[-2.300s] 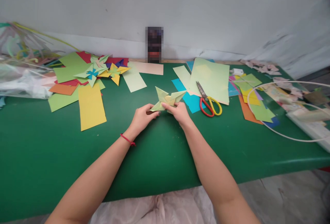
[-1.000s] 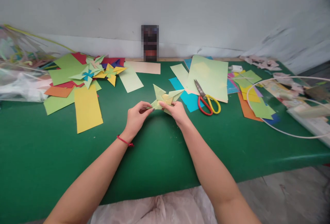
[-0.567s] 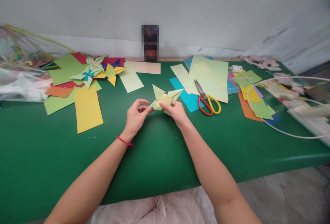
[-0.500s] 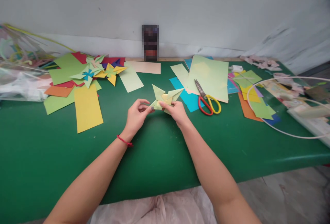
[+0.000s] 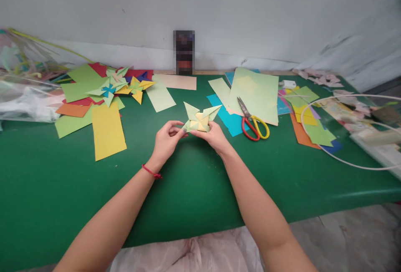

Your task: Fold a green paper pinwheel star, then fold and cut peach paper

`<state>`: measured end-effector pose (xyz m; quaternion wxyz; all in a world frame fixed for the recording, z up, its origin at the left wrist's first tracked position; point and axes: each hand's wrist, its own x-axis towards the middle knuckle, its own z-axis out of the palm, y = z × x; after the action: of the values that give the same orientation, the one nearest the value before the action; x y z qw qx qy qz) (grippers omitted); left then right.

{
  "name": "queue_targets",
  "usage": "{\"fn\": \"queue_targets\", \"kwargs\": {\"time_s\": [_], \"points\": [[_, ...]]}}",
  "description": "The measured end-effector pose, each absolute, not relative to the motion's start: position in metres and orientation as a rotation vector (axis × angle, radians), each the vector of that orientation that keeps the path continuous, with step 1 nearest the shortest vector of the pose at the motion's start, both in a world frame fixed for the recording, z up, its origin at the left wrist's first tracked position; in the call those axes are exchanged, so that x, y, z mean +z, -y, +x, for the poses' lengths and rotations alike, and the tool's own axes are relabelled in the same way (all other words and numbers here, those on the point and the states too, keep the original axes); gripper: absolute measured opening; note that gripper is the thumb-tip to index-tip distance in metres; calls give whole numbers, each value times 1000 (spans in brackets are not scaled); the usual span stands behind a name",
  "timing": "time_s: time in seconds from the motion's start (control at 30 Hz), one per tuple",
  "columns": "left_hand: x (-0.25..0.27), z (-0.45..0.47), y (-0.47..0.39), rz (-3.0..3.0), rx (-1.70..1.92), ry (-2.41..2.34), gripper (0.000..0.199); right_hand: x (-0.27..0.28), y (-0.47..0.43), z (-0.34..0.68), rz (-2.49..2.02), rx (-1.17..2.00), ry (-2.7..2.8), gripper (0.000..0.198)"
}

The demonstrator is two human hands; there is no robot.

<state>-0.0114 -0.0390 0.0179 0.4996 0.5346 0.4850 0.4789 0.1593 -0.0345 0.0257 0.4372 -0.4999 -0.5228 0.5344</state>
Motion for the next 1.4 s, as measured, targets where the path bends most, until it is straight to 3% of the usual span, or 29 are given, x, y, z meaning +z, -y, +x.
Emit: {"fn": "queue_targets", "kwargs": {"time_s": [0.37,0.97,1.4], "points": [[18,-15,38,1479,1071,-1290,31,22,35,158,-1320,1357,1301,37],[22,-18,39,1659,903,-1219,23,20,36,154,-1374,1316,1296,34],[21,-17,38,1700,871,-1152,31,18,35,153,-1319,1360,1281,36]]}}
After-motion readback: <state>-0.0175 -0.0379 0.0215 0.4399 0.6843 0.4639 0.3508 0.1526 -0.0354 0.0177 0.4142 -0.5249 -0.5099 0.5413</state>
